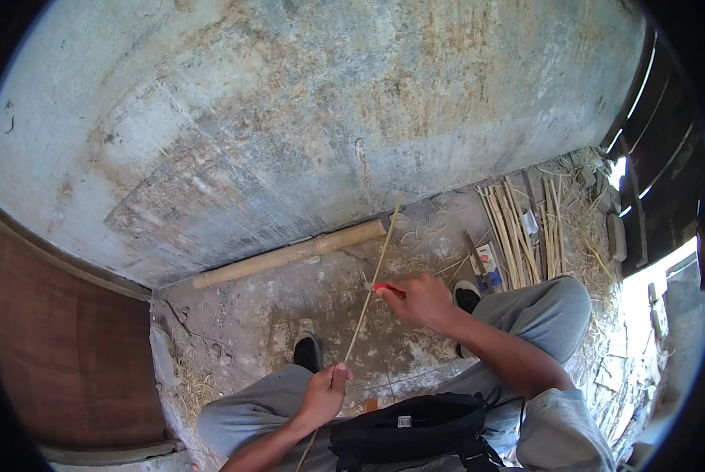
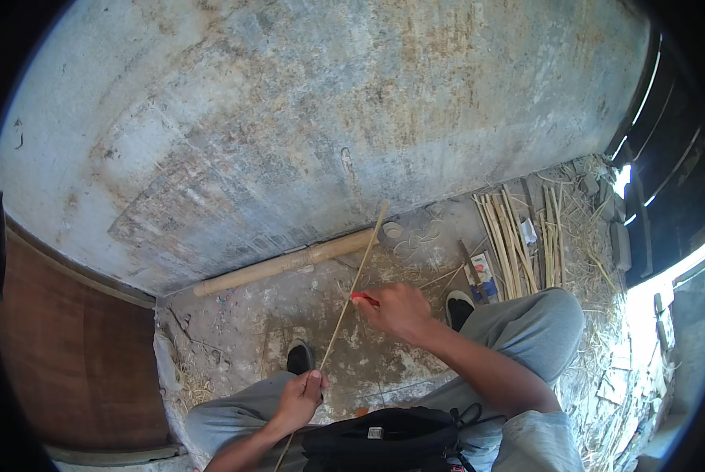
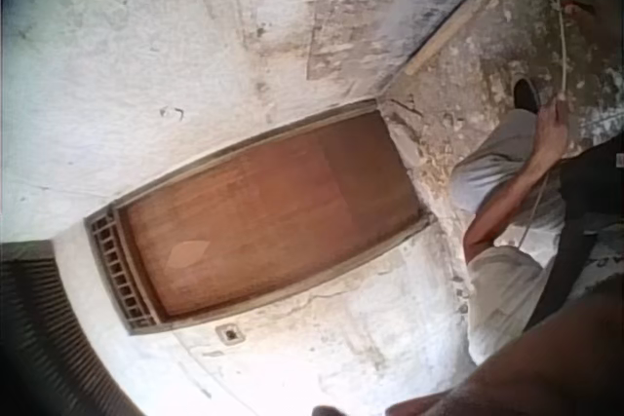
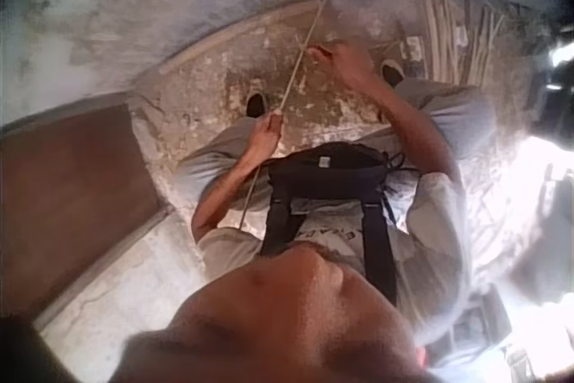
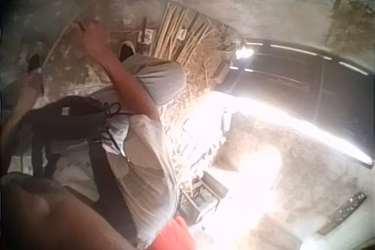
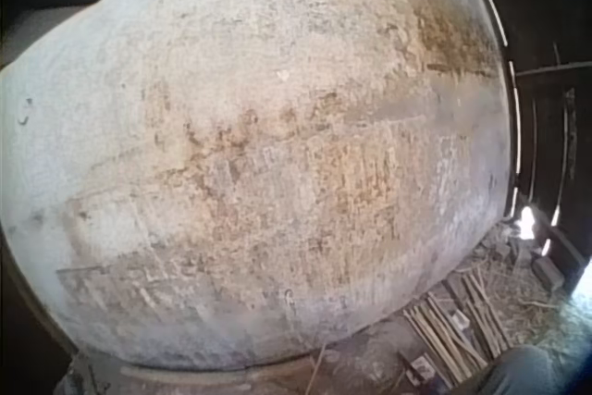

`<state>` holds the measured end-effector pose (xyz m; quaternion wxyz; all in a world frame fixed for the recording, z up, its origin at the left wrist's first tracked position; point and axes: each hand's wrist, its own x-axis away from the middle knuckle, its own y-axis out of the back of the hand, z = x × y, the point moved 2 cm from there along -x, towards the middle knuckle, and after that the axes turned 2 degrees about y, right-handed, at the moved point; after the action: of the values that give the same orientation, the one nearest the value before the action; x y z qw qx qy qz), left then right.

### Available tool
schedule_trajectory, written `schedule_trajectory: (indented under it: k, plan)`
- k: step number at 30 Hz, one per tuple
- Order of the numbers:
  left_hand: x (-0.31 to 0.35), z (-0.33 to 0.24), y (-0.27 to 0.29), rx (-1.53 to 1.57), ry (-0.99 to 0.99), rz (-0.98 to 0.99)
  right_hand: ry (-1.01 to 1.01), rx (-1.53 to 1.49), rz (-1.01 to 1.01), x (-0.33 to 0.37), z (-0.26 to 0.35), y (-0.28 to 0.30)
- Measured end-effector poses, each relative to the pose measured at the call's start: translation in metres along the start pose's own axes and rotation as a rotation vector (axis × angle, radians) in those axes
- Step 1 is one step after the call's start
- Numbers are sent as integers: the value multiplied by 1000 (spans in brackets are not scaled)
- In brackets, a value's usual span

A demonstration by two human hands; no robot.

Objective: The person sharpens a thin bamboo stick using a small red utility knife, peeling off thin shavings by hand while sitting on the floor.

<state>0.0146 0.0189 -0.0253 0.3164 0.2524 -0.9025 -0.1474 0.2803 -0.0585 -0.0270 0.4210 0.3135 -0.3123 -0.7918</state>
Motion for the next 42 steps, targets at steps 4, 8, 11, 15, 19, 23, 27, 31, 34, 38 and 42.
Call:
schedule_trajectory:
  k: [4, 8, 11, 15, 19, 23, 27, 31, 34, 38, 42]
  plan:
    - [-2, -3, 3, 22, -10, -3, 43, 6, -61, -2, 0, 0]
    - [2, 2, -1, -15, -30, 36, -121, 110, -14, -13, -29, 6]
    - [1, 5, 1, -38, -61, -3, -112, 157, -3, -19, -24, 4]
    - [-1, 3, 2, -26, -23, 21, -104, 135, -58, -22, -26, 6]
    - [4, 3, 1, -63, -43, 16, -176, 166, -87, -29, -47, 6]
    - [2, 6, 4, -33, -39, 22, -166, 189, -128, -32, -50, 9]
    - [5, 11, 4, -24, -5, 54, -182, 219, -123, -32, -63, 6]
    - [9, 19, 3, -25, -16, 91, -337, 241, -117, -38, -83, 16]
    - [11, 15, 7, -45, -3, 108, -376, 282, -130, -39, -86, 17]
    - [14, 19, 12, 0, 28, 155, -384, 302, -156, -38, -99, 18]
    - [21, 28, 13, 63, 48, 220, -527, 321, -252, -36, -131, 26]
